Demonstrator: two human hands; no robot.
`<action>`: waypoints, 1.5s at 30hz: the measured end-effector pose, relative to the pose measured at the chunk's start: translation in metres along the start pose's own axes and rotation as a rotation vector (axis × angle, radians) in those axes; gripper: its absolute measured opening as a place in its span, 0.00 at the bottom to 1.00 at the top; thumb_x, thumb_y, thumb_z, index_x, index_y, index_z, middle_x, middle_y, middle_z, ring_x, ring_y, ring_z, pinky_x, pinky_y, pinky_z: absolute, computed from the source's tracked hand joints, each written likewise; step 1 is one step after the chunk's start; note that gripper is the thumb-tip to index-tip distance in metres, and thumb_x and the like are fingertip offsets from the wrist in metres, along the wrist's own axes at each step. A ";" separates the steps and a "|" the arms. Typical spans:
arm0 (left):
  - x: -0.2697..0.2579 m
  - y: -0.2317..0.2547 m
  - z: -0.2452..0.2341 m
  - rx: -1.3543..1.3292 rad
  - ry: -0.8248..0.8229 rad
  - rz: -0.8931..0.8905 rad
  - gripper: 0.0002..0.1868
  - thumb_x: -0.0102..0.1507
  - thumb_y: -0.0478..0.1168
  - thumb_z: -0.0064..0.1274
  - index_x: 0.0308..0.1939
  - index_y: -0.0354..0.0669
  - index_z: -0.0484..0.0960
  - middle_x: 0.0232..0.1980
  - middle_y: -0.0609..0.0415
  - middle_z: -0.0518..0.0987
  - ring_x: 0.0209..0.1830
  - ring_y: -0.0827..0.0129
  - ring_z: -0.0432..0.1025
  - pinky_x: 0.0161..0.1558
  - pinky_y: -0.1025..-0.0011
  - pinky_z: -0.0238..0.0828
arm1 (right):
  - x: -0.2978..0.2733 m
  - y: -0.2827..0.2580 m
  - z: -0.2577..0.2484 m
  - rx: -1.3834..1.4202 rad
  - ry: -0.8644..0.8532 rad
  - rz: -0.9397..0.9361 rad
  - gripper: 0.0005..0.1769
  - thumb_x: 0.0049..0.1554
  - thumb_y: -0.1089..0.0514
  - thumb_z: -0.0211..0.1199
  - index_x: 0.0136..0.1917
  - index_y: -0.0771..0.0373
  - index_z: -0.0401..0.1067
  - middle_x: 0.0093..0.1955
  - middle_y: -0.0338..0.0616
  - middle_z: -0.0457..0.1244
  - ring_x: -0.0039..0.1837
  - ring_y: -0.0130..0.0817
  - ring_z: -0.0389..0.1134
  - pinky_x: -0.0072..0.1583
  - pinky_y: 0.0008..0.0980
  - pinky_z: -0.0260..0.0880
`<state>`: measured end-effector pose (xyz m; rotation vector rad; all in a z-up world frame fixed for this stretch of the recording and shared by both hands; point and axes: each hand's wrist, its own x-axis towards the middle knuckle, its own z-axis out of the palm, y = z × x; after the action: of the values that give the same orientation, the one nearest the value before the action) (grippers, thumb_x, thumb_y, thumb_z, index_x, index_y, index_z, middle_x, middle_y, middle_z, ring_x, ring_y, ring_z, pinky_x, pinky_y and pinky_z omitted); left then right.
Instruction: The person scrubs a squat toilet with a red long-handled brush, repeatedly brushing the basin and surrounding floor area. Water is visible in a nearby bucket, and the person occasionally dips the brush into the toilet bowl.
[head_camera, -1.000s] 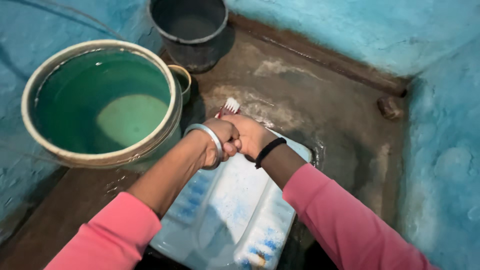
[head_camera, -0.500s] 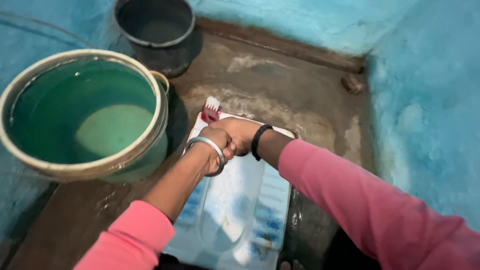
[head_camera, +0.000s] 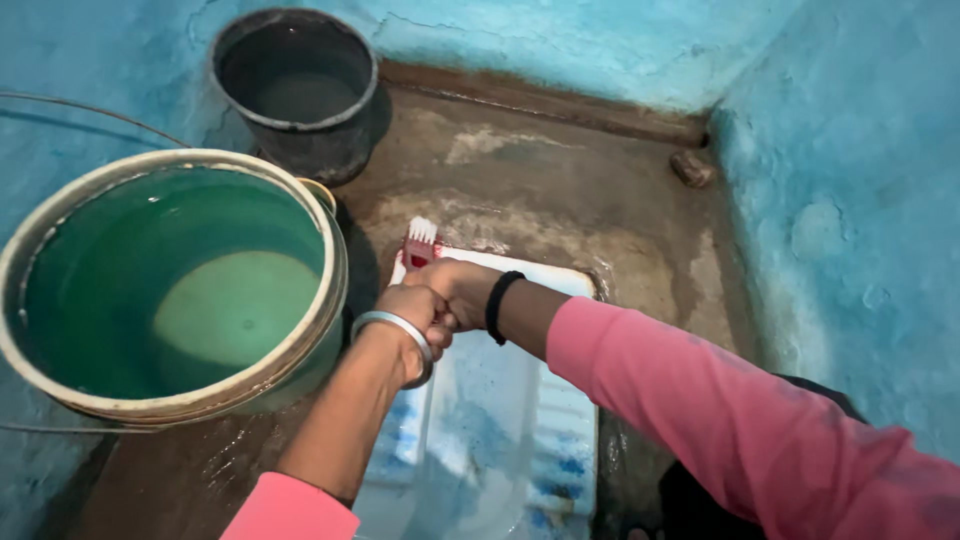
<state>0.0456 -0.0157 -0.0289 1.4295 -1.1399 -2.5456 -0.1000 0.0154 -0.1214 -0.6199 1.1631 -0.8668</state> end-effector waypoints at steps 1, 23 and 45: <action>-0.002 0.001 0.003 0.000 -0.001 0.010 0.06 0.60 0.28 0.41 0.38 0.39 0.69 0.22 0.48 0.70 0.10 0.71 0.56 0.11 0.73 0.44 | -0.003 -0.002 0.001 0.001 0.026 0.006 0.03 0.58 0.66 0.56 0.46 0.62 0.70 0.33 0.35 0.62 0.24 0.22 0.56 0.24 0.24 0.53; -0.013 0.015 0.047 0.073 0.328 -0.039 0.02 0.60 0.30 0.48 0.35 0.36 0.70 0.20 0.50 0.70 0.10 0.74 0.55 0.12 0.74 0.43 | 0.005 -0.008 -0.004 0.410 0.092 0.086 0.12 0.62 0.52 0.58 0.38 0.56 0.66 0.28 0.37 0.60 0.25 0.32 0.58 0.23 0.28 0.49; -0.006 0.047 0.076 0.063 0.335 0.010 0.04 0.59 0.30 0.47 0.38 0.39 0.73 0.19 0.50 0.69 0.08 0.76 0.54 0.12 0.77 0.43 | -0.027 -0.050 -0.016 0.452 0.084 0.038 0.12 0.61 0.54 0.52 0.38 0.60 0.67 0.29 0.41 0.62 0.22 0.30 0.58 0.22 0.26 0.58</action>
<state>-0.0225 -0.0033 0.0278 1.7718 -1.1713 -2.1666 -0.1321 0.0115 -0.0718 -0.1927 1.0035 -1.0883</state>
